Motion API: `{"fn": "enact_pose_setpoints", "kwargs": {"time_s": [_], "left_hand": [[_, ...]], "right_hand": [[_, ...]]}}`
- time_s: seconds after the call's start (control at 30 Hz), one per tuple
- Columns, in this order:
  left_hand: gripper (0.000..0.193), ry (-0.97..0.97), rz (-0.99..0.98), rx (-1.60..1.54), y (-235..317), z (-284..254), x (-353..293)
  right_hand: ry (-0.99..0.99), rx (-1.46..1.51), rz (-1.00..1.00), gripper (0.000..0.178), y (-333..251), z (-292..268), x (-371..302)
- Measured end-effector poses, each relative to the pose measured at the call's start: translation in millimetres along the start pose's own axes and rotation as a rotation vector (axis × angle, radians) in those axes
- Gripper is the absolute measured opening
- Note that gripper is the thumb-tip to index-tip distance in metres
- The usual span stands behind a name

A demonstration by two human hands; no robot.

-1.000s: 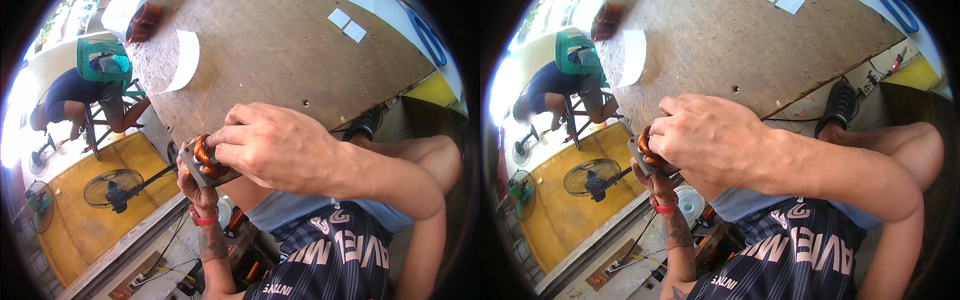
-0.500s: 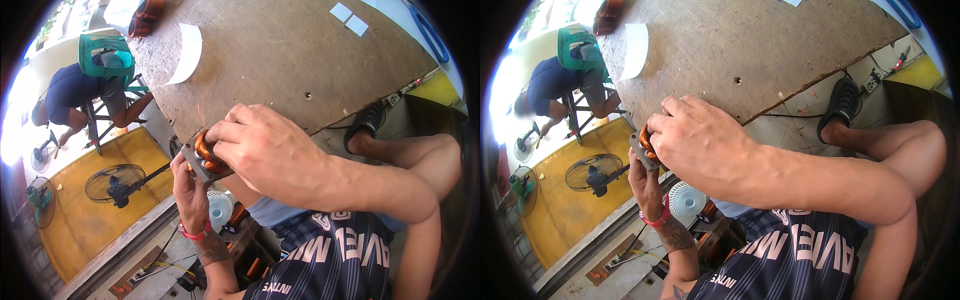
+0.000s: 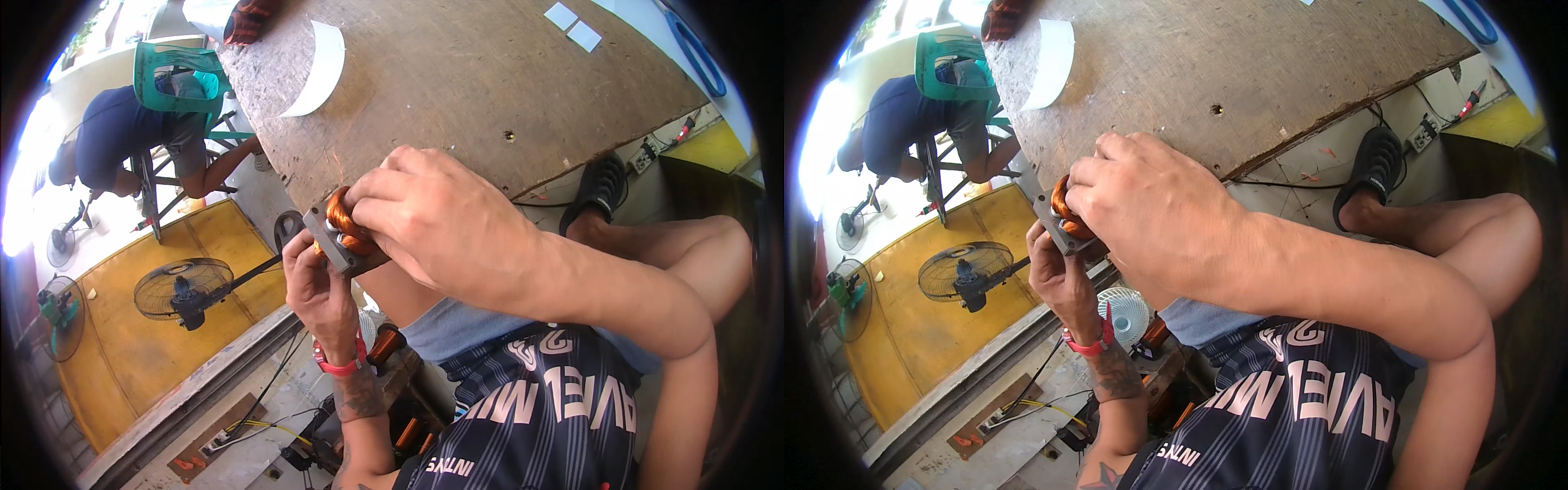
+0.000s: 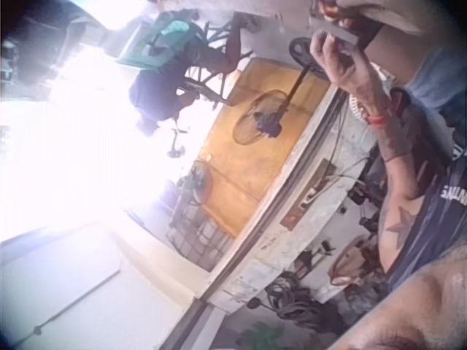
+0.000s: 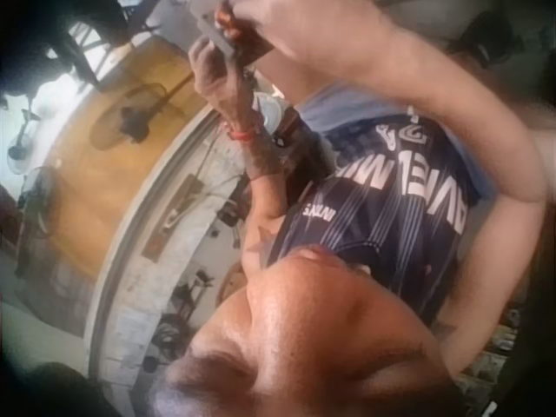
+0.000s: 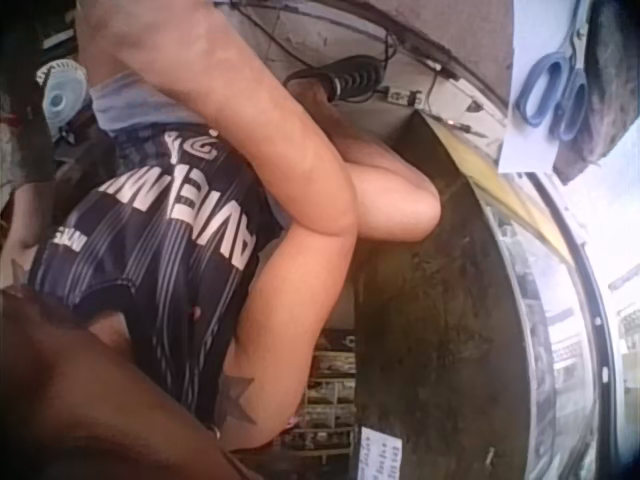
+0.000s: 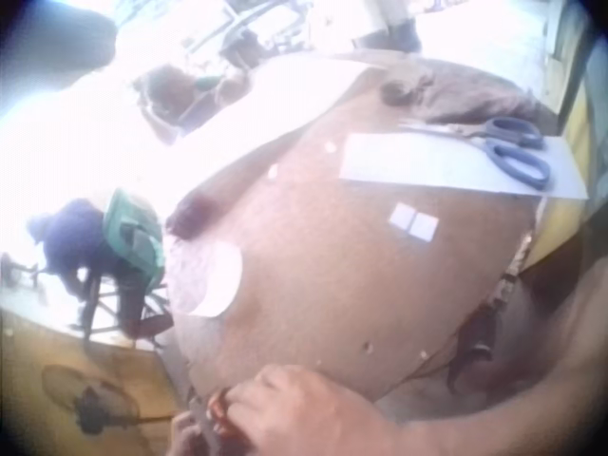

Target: The person winds copper wire around a motor stator core, then places small white insulating pieces into the stator slots. The person continues to adjust the wire and pieces by hand throughout the clip.

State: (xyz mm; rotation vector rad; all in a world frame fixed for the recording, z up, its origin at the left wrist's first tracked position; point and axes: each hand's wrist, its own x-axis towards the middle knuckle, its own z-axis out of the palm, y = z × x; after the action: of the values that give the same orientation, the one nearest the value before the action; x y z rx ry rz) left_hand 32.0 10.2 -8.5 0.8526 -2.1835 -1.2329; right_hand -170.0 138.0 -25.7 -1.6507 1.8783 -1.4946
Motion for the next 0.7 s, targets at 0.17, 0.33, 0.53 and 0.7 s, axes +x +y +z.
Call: {"fn": "enact_pose_setpoints", "kwargs": {"time_s": [0.17,0.33,0.53,0.7], "left_hand": [[0.033,-0.003,0.021,-0.011,-2,3,-13],[0.043,-0.008,0.242,0.188,-18,4,-7],[0.038,-0.033,0.337,0.279,-38,-7,-4],[0.037,-0.045,0.385,0.247,-46,-6,0]], "right_hand": [[0.051,0.040,0.022,0.015,1,1,5],[-0.043,-0.018,-0.069,0.019,2,-3,-2],[-0.097,-0.046,-0.181,0.027,14,-8,-11],[-0.085,-0.214,-0.294,0.026,17,-6,-16]]}}
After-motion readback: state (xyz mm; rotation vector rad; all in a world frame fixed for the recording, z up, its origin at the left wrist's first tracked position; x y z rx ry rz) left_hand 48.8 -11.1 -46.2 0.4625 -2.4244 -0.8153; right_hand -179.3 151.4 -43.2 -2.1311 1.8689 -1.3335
